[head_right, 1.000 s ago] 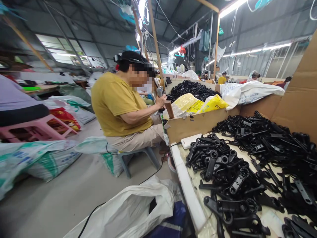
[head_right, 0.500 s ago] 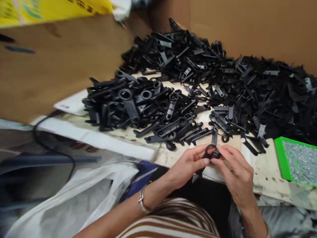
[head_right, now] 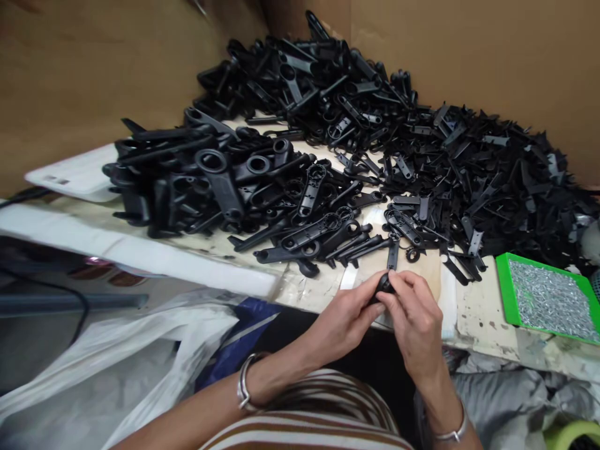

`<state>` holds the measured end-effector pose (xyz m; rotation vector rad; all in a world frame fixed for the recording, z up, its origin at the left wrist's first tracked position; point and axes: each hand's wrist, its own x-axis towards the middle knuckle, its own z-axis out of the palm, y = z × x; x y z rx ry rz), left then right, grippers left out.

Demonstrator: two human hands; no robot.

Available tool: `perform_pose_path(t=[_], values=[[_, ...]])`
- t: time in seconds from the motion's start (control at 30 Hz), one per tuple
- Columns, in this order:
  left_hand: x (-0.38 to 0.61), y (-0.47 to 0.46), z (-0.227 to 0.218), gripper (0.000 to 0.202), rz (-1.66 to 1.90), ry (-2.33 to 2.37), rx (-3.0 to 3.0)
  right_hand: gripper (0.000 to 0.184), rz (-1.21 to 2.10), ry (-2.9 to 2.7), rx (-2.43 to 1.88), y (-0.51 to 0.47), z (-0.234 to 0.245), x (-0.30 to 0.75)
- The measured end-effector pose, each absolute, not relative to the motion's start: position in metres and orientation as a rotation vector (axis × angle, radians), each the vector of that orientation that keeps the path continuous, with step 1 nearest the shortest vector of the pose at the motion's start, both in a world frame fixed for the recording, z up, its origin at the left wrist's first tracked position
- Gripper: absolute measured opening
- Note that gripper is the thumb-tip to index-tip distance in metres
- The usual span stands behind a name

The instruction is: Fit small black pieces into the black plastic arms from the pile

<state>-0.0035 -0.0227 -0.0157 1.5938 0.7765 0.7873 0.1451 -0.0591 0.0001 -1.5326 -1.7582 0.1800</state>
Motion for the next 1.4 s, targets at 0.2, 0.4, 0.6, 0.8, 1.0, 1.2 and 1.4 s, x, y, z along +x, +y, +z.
perform_pose_path(t=[0.2, 0.4, 0.6, 0.8, 1.0, 1.2, 1.4], values=[[-0.008, -0.023, -0.013, 0.038, 0.736, 0.769, 1.676, 0.030, 0.669, -1.600, -1.563, -0.070, -0.001, 0.167], [-0.007, -0.026, -0.019, 0.045, 0.747, 0.694, 1.572, 0.050, 1.020, -1.520, -1.626, -0.065, -0.003, 0.156], [-0.023, -0.014, -0.005, 0.039, 0.984, 0.900, 2.130, 0.041, 0.894, -1.851, -1.602, -0.025, 0.014, 0.170], [-0.047, 0.017, 0.009, 0.036, 1.226, 1.353, 2.714, 0.030, -0.093, -2.290, -1.706, 0.062, 0.028, 0.211], [-0.062, 0.051, 0.006, 0.039, 0.996, 1.650, 2.622, 0.026, -0.387, -2.488, -2.064, 0.089, 0.026, 0.221], [-0.042, 0.051, 0.018, 0.030, 1.209, 1.562, 2.738, 0.024, -0.242, -2.348, -2.021, 0.084, 0.025, 0.236], [0.019, 0.061, 0.025, 0.019, 0.783, 1.166, 2.965, 0.019, 0.083, -1.815, -1.799, 0.057, 0.030, 0.265]])
